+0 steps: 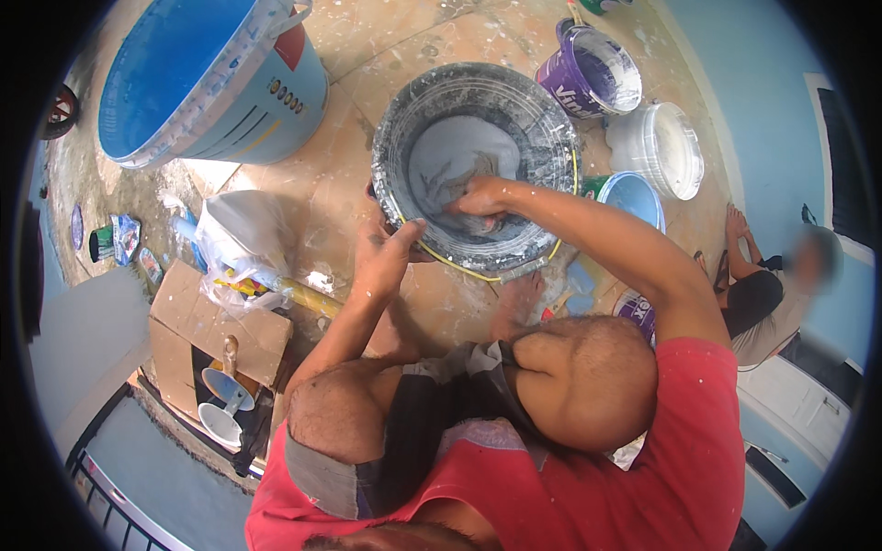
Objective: The person mixes paint by pouring liquid from a large bucket into a smaller container, then transfers it to a paint tray. They use a brush to stir the mixture and scrape the sides of the container. The person also uses a funnel to pour paint into a small cup.
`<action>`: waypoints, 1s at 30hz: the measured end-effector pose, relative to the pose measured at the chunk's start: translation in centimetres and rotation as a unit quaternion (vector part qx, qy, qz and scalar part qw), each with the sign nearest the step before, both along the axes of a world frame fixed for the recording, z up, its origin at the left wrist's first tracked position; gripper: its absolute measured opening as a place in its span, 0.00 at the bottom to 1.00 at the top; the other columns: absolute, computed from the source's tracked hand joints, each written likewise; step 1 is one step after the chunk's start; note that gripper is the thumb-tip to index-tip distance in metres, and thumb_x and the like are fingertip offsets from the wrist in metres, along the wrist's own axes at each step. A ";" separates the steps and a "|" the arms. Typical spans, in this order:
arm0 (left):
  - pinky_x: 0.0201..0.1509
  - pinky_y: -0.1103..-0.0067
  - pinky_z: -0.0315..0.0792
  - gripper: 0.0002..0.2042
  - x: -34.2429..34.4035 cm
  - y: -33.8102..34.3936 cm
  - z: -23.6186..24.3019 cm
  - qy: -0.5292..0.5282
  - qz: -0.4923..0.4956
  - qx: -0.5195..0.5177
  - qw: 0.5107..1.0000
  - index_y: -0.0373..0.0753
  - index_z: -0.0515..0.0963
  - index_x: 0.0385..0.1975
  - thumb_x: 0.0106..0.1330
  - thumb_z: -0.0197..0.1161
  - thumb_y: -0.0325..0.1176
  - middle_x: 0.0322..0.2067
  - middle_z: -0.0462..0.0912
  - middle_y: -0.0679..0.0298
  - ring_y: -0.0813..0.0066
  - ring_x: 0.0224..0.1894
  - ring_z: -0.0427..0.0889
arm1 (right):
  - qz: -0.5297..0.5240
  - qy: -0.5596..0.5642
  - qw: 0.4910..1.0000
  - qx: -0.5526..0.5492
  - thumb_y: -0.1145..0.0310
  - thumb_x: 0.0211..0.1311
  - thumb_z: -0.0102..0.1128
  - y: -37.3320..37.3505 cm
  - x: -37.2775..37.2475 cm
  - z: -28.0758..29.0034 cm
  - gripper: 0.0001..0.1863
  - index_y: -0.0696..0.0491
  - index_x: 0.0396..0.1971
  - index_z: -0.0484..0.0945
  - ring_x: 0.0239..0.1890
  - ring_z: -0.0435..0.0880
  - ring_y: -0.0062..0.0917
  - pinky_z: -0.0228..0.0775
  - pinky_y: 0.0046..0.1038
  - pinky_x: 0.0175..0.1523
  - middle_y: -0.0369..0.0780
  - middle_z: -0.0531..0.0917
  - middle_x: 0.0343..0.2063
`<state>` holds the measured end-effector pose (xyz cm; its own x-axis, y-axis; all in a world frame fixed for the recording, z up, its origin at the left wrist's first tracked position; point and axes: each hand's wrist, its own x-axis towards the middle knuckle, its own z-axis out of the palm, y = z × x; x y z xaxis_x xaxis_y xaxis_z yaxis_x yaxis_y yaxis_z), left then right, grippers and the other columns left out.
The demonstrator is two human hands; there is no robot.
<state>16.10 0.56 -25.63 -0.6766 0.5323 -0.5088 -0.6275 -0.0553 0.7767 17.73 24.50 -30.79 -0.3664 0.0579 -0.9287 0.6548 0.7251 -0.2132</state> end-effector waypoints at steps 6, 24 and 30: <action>0.32 0.74 0.90 0.17 0.1 -0.1 -0.5 0.001 0.000 -0.019 1.000 0.26 0.75 0.56 0.69 0.63 0.23 0.42 0.86 0.54 0.70 0.35 0.90 | -0.085 0.103 0.983 -0.122 0.45 0.63 0.72 0.5 1.7 0.0 0.30 0.60 0.44 0.88 0.29 0.83 0.29 0.75 0.36 0.38 0.41 0.86 0.26; 0.40 0.71 0.84 0.25 0.9 -0.5 -3.2 0.159 -0.034 -0.149 0.975 0.29 0.72 0.62 0.66 0.67 0.31 0.42 0.86 0.53 0.69 0.38 0.88 | 0.342 0.325 0.864 0.178 0.52 0.60 0.71 -2.4 -3.3 -5.7 0.36 0.60 0.64 0.79 0.76 0.61 0.54 0.45 0.55 0.81 0.56 0.73 0.69; 0.48 0.69 0.82 0.26 0.9 -2.1 -1.4 0.134 -0.017 -0.083 0.987 0.29 0.73 0.63 0.65 0.65 0.33 0.42 0.85 0.53 0.65 0.42 0.87 | 0.389 0.273 0.880 0.011 0.60 0.54 0.71 -2.8 -1.2 -6.0 0.25 0.54 0.52 0.88 0.65 0.77 0.54 0.67 0.47 0.73 0.50 0.87 0.54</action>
